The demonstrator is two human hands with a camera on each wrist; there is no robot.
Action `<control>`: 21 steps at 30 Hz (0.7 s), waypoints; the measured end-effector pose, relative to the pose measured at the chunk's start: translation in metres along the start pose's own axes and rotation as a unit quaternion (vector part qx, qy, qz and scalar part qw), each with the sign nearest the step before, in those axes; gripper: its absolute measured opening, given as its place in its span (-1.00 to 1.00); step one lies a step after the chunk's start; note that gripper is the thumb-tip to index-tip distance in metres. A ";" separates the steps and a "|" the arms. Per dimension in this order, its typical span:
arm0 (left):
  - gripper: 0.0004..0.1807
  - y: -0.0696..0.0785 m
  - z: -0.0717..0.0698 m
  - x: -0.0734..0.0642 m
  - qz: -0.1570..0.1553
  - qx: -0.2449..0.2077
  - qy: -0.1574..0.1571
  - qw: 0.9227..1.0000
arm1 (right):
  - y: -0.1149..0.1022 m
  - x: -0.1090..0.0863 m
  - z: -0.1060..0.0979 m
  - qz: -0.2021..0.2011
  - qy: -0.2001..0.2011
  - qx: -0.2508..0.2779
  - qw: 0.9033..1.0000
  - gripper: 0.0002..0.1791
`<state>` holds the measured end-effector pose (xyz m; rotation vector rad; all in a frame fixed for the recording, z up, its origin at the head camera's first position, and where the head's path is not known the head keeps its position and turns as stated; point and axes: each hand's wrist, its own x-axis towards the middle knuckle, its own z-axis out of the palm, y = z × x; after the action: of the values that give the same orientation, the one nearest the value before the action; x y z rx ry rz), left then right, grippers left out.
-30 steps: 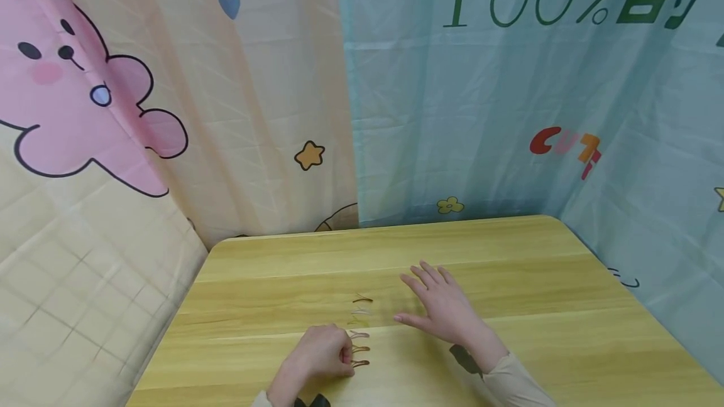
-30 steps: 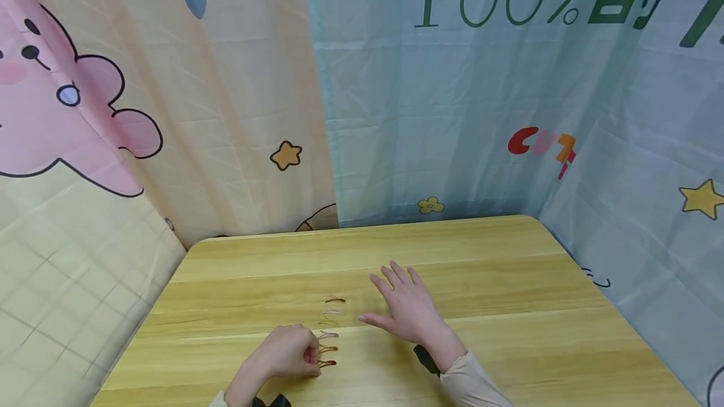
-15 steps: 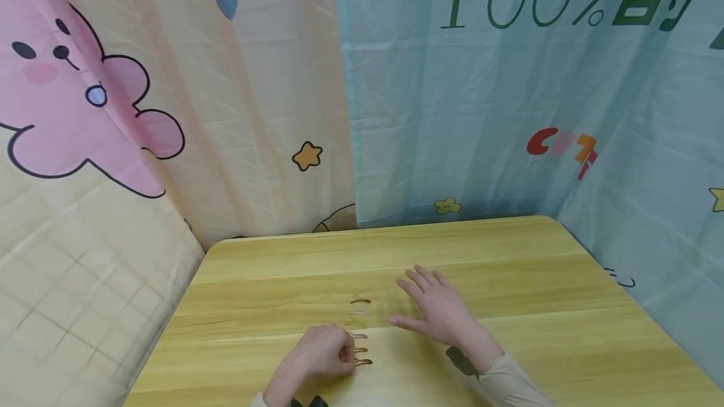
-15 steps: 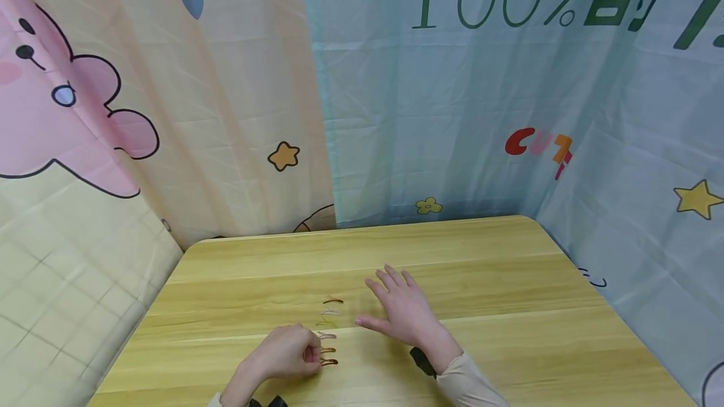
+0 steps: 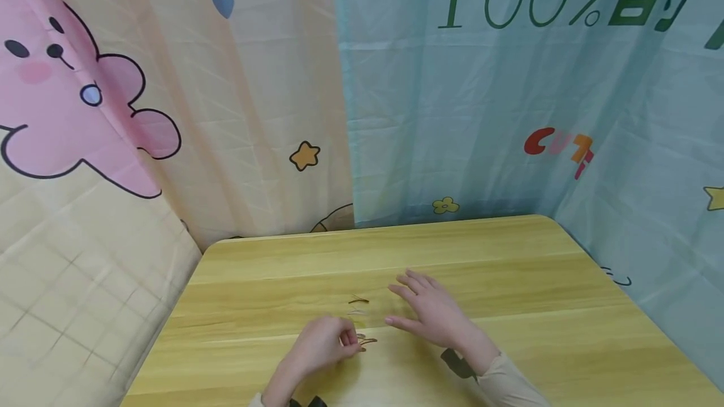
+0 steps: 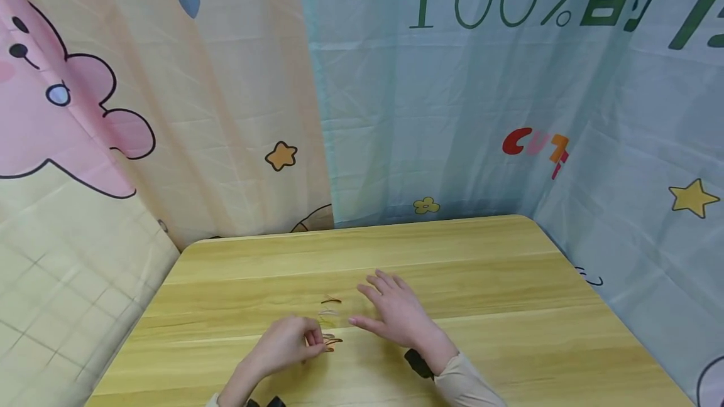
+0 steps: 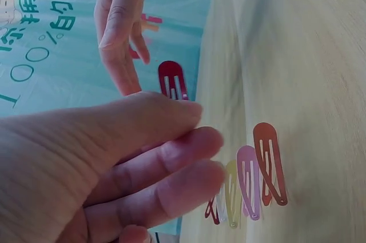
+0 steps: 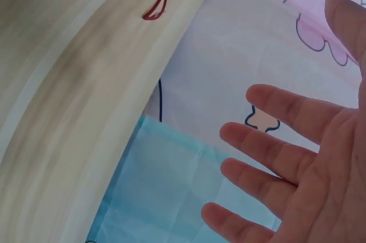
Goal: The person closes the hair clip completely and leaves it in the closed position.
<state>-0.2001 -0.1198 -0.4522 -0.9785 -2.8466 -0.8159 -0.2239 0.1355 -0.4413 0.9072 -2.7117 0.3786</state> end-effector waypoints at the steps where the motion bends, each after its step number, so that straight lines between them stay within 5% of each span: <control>1: -0.80 0.001 0.000 0.001 -0.004 -0.005 0.005 1.000 | 0.000 0.000 0.001 -0.001 -0.003 0.004 1.000 -0.18; 10: -0.84 0.002 0.002 0.005 -0.013 -0.015 0.039 0.999 | -0.006 0.002 0.003 -0.045 -0.015 0.065 0.997 -0.33; 21: -0.84 0.008 0.004 0.005 -0.001 -0.001 0.059 0.998 | -0.014 0.005 0.011 -0.191 0.067 0.130 0.971 -0.67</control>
<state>-0.1991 -0.1102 -0.4508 -0.8959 -2.7489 -0.8455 -0.2210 0.1184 -0.4472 1.3877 -2.3271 0.6916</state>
